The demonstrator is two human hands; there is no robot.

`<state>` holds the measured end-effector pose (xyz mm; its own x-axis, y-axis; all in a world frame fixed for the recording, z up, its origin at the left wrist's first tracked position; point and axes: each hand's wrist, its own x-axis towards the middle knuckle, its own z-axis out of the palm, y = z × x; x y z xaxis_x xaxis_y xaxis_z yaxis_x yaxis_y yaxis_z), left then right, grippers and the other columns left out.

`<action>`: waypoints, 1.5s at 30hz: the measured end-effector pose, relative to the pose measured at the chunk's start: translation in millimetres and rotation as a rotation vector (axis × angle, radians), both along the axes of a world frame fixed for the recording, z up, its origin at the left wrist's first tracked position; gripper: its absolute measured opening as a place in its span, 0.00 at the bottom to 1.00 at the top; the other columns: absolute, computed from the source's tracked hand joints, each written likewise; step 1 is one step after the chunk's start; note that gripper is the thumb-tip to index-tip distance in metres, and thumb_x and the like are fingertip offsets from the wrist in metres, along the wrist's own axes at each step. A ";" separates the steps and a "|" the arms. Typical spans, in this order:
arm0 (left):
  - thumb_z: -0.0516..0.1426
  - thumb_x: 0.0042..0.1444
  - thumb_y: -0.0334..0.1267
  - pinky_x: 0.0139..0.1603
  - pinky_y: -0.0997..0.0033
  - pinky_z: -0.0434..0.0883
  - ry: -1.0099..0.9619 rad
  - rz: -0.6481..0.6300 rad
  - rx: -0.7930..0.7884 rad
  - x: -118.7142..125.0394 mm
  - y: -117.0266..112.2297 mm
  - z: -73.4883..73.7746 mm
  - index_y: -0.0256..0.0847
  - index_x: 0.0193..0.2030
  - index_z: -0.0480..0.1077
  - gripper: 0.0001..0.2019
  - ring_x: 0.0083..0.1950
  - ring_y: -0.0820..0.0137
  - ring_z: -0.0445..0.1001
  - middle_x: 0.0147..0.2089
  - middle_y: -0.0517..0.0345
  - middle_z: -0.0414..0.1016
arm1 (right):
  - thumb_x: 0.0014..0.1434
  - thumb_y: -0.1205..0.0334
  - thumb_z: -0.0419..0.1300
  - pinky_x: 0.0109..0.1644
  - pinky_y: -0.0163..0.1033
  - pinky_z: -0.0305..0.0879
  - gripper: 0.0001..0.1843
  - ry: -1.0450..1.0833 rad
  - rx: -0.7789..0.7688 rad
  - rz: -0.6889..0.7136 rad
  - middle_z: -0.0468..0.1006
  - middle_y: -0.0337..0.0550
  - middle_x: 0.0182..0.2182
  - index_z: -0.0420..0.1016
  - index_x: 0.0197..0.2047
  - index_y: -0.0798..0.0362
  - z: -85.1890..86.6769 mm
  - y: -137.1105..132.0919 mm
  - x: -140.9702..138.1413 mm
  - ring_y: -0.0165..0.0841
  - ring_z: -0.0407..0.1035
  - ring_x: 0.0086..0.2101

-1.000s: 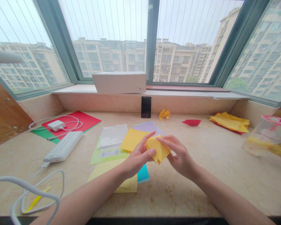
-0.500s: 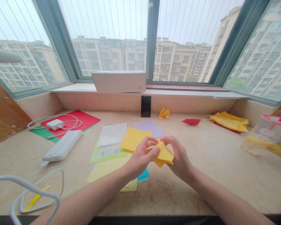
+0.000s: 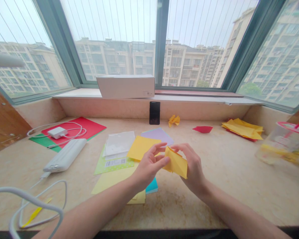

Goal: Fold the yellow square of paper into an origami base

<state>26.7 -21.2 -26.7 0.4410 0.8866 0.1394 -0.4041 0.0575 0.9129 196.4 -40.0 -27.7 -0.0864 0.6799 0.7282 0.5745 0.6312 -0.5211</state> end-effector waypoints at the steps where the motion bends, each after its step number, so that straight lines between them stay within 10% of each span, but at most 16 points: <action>1: 0.67 0.54 0.40 0.45 0.67 0.73 -0.007 -0.007 0.008 -0.1 1.0 -1.8 0.44 0.58 0.67 0.26 0.46 0.65 0.77 0.55 0.49 0.72 | 0.60 0.64 0.63 0.42 0.44 0.68 0.09 0.014 -0.002 0.011 0.76 0.44 0.38 0.72 0.44 0.49 -0.1 -0.5 -0.7 0.41 0.71 0.39; 15: 0.65 0.57 0.39 0.47 0.66 0.74 -0.055 -0.078 0.088 0.1 -0.5 -1.8 0.47 0.58 0.69 0.22 0.46 0.64 0.79 0.56 0.50 0.73 | 0.60 0.67 0.63 0.51 0.48 0.65 0.06 -0.115 0.177 -0.024 0.81 0.46 0.41 0.71 0.41 0.50 2.6 0.2 2.1 0.41 0.76 0.43; 25: 0.64 0.57 0.46 0.38 0.73 0.73 0.049 0.003 0.030 1.3 -6.2 3.7 0.40 0.43 0.69 0.14 0.35 0.69 0.80 0.36 0.56 0.80 | 0.62 0.73 0.60 0.54 0.46 0.66 0.07 -0.200 0.287 0.056 0.84 0.46 0.42 0.70 0.39 0.51 0.2 -0.7 -0.4 0.38 0.77 0.46; 36: 0.68 0.51 0.44 0.42 0.72 0.71 0.113 0.193 0.045 -1.4 0.0 2.6 0.38 0.44 0.74 0.17 0.40 0.68 0.77 0.35 0.56 0.79 | 0.55 0.59 0.68 0.38 0.40 0.71 0.17 0.435 -0.335 0.283 0.77 0.41 0.37 0.70 0.47 0.45 -6.6 9.3 -6.7 0.37 0.74 0.37; 45: 0.69 0.49 0.42 0.42 0.72 0.71 0.085 0.395 0.057 -6.4 10.0 1.1 0.39 0.43 0.71 0.18 0.41 0.69 0.77 0.38 0.57 0.79 | 0.63 0.48 0.60 0.47 0.44 0.73 0.23 0.640 -0.619 0.476 0.79 0.44 0.39 0.68 0.58 0.47 3.4 11.4 -4.3 0.37 0.76 0.41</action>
<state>20.3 -11.2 -25.6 0.0800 0.9820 0.1709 -0.3083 -0.1387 0.9411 192.2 -28.6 -24.4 -0.1640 0.9507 0.2632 -0.1688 0.2359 -0.9570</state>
